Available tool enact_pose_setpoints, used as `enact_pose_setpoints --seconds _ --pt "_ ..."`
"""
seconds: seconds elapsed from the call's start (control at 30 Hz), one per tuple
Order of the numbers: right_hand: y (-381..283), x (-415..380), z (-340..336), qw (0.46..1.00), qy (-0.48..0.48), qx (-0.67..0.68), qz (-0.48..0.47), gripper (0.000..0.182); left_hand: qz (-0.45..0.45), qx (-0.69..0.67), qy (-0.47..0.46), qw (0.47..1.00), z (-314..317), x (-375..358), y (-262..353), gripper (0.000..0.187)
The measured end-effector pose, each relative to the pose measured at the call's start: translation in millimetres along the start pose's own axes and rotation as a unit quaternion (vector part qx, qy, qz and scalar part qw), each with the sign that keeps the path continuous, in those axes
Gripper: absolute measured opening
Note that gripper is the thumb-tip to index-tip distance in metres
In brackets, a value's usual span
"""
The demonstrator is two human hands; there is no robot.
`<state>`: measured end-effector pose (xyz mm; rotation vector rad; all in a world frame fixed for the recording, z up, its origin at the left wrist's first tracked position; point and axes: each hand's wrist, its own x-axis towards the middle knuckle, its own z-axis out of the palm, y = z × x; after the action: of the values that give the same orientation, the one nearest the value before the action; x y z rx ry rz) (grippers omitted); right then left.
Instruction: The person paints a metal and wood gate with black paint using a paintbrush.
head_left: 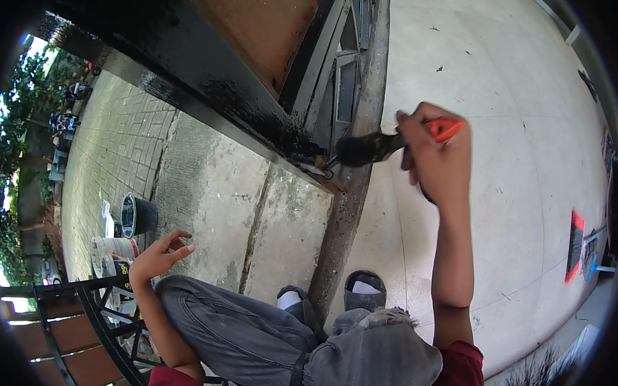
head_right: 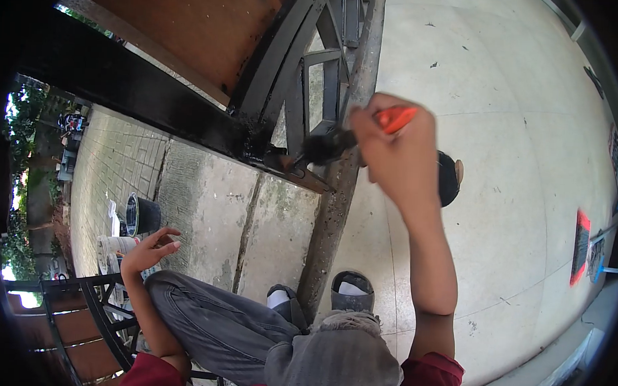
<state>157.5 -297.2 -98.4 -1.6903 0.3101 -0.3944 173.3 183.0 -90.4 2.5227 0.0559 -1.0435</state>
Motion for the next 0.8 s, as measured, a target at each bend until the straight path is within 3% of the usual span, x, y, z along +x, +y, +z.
enact_pose_setpoints --seconds 0.07,0.13,0.2,0.3,0.47,0.6,0.67,0.7,0.8 --pt "-13.2 5.3 -8.1 0.999 0.044 0.005 -0.011 0.029 0.002 0.003 0.004 1.0 0.9 -1.2 -0.3 0.039" --pt "-30.9 -4.0 -0.7 0.998 -0.056 0.005 0.029 0.028 0.019 -0.022 0.004 1.0 4.7 0.2 0.0 0.046" --pt "-7.0 -2.9 18.0 0.991 -0.091 -0.07 -0.073 0.027 0.002 -0.008 -0.001 1.0 4.2 2.0 8.0 0.043" --pt "-18.8 6.3 4.3 0.997 -0.008 -0.071 0.007 0.026 -0.013 0.004 -0.004 1.0 0.8 -1.1 10.4 0.04" --pt "-12.0 -3.9 19.4 0.997 -0.067 -0.018 -0.038 0.027 0.007 0.009 -0.009 1.0 4.1 4.3 11.1 0.04" --pt "-30.2 4.8 11.2 0.994 0.034 -0.087 -0.058 0.027 0.016 0.013 -0.005 1.0 3.2 3.8 12.6 0.04" --pt "-38.8 -4.7 11.0 0.997 -0.081 0.003 0.02 0.028 0.022 0.01 -0.001 1.0 5.4 4.2 14.1 0.04" --pt "-22.9 -5.0 21.9 0.996 -0.054 -0.039 -0.052 0.029 0.011 0.014 -0.002 1.0 6.3 4.8 15.7 0.041" --pt "-16.5 5.7 16.3 0.997 0.009 -0.073 -0.013 0.028 0.003 0.019 -0.004 1.0 3.2 5.6 15.9 0.041"
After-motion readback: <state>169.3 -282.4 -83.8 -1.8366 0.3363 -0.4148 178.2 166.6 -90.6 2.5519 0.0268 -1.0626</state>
